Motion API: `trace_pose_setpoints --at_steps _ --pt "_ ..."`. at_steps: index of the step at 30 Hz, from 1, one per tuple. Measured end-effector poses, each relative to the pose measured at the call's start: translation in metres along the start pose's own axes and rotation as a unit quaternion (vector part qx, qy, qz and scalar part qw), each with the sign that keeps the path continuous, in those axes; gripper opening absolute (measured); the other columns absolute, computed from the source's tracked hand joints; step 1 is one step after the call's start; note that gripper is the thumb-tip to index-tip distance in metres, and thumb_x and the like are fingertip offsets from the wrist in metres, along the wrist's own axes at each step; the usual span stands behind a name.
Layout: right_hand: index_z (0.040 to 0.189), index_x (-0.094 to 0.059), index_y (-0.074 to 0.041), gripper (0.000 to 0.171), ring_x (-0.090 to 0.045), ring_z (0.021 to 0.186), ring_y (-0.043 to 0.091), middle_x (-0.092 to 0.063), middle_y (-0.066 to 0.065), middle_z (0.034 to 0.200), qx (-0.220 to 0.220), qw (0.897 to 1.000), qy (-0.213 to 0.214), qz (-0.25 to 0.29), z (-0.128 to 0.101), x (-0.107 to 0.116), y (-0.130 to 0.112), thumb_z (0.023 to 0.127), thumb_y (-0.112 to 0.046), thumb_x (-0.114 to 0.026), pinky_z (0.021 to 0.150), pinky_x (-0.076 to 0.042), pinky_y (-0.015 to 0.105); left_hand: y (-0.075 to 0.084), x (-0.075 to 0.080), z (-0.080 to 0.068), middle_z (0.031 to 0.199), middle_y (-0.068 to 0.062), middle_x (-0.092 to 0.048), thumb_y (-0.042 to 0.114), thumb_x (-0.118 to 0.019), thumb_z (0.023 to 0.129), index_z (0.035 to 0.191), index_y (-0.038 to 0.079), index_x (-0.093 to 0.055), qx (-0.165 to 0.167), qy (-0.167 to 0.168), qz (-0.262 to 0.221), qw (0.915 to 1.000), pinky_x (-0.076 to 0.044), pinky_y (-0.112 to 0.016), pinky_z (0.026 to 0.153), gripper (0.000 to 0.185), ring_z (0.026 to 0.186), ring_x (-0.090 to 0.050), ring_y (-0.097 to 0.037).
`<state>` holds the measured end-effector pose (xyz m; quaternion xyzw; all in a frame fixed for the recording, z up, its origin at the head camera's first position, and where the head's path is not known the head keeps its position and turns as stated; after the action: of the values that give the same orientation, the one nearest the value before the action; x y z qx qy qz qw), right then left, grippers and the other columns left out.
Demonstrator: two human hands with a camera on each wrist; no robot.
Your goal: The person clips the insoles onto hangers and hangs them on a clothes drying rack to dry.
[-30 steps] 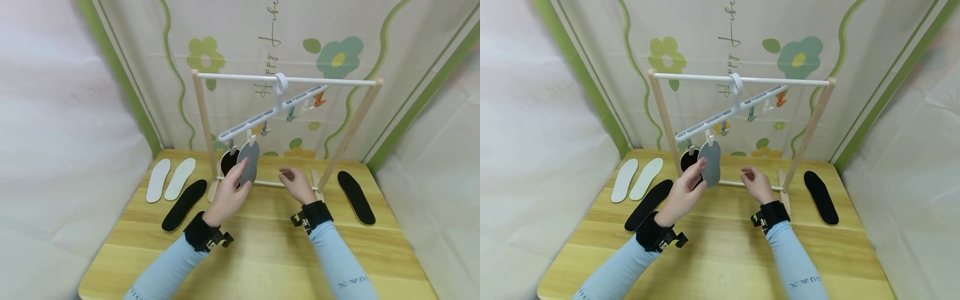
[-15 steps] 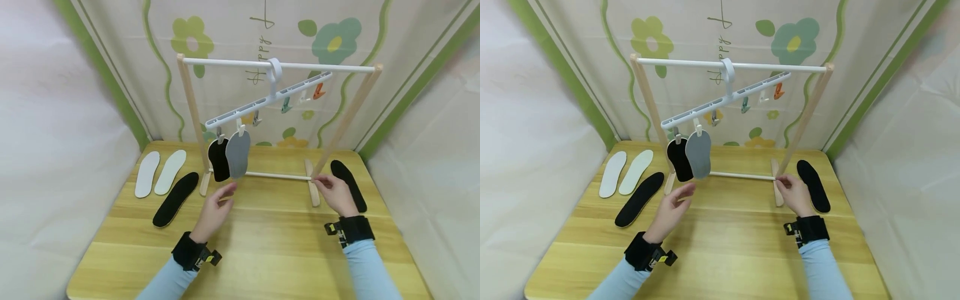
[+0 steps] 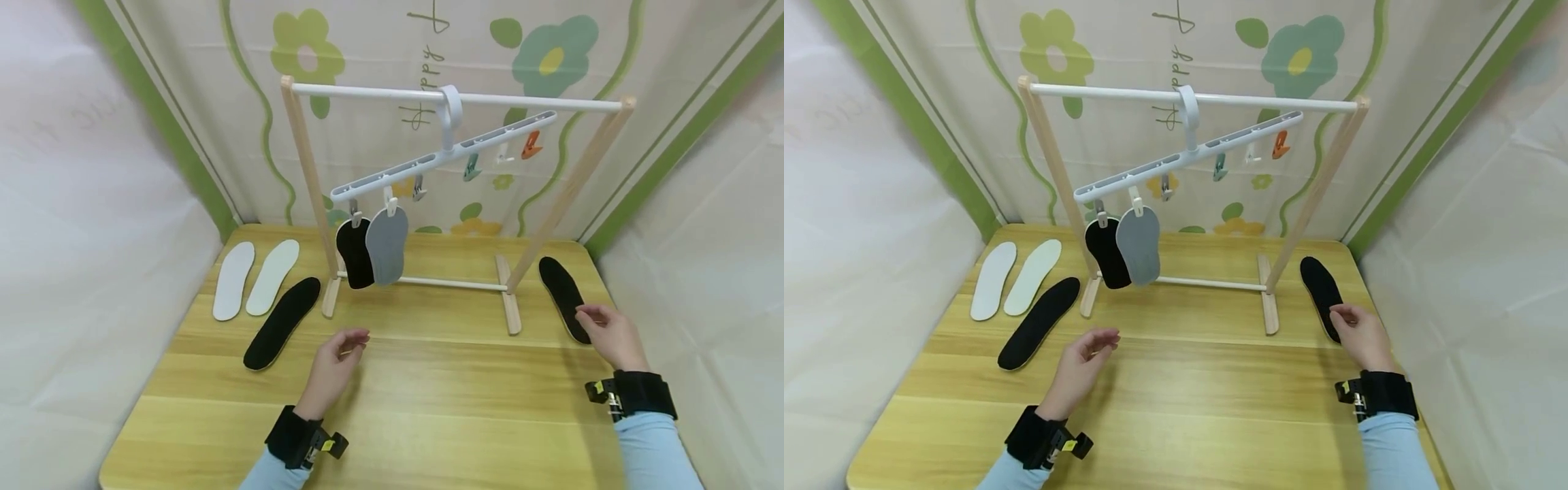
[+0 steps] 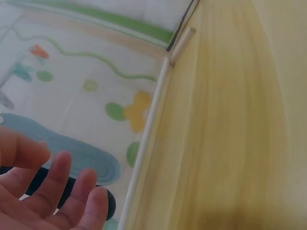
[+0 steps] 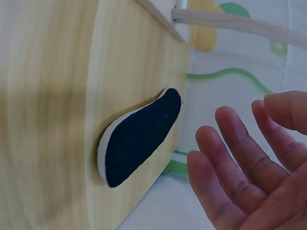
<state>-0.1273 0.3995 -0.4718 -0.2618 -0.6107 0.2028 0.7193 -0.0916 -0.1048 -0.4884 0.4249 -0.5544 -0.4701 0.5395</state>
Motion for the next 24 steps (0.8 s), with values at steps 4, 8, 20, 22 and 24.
trace_pose_setpoints --at_steps 4,8,20,22,24 --pt "0.122 -0.062 0.004 0.038 -0.06 0.103 0.045 -0.064 0.03 0.116 -0.006 1.0 -0.004 -0.003 0.005 0.007 0.015 0.103 -0.027 -0.055 0.07 -0.044 0.023 0.0 -0.007 -0.004 0.118 -0.01 -0.065 -0.002 -0.058 0.097 0.119 0.005 -0.065 0.013 0.009 0.006 0.9999 -0.052 -0.032 0.092 0.024 0.11 -0.062 -0.027" --pt "0.121 -0.063 0.005 0.037 -0.06 0.102 0.044 -0.064 0.03 0.115 -0.006 1.0 -0.006 -0.006 0.015 0.008 0.028 0.103 -0.026 -0.055 0.069 -0.045 0.023 -0.008 -0.006 -0.007 0.117 -0.009 -0.066 -0.001 -0.058 0.098 0.119 0.006 -0.066 0.02 0.027 0.024 0.9991 -0.051 -0.032 0.092 0.024 0.109 -0.061 -0.026" --pt "0.121 -0.061 0.008 0.034 -0.058 0.104 0.047 -0.063 0.03 0.113 -0.021 1.0 -0.001 -0.019 0.036 -0.001 0.048 0.102 -0.02 -0.054 0.078 -0.047 0.047 -0.034 0.025 -0.019 0.11 -0.007 -0.069 -0.001 -0.061 0.096 0.116 0.003 -0.067 0.045 0.069 0.07 0.9942 -0.052 -0.023 0.083 0.021 0.101 -0.063 -0.021" --pt "0.121 -0.061 0.008 0.034 -0.057 0.104 0.048 -0.063 0.031 0.113 -0.024 0.999 0.002 -0.025 0.04 -0.001 0.051 0.102 -0.019 -0.053 0.081 -0.046 0.051 -0.034 0.026 -0.019 0.11 -0.007 -0.07 -0.001 -0.061 0.096 0.116 0.002 -0.067 0.049 0.066 0.068 0.9943 -0.052 -0.023 0.083 0.021 0.101 -0.063 -0.021" --pt "0.12 -0.061 0.009 0.033 -0.057 0.104 0.049 -0.063 0.031 0.112 -0.025 0.999 0.006 -0.031 0.045 -0.002 0.054 0.102 -0.017 -0.053 0.083 -0.045 0.054 -0.034 0.025 -0.018 0.11 -0.008 -0.07 -0.001 -0.06 0.096 0.116 0.001 -0.067 0.05 0.063 0.066 0.9946 -0.052 -0.022 0.083 0.021 0.101 -0.063 -0.021"
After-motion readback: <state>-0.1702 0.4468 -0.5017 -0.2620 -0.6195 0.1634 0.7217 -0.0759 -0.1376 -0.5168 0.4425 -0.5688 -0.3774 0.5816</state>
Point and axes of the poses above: each hand's wrist, its own z-axis towards the middle knuckle, its own x-axis out of the back of the hand, y = z × x, the point moved 1 cm from there along z, towards the middle knuckle
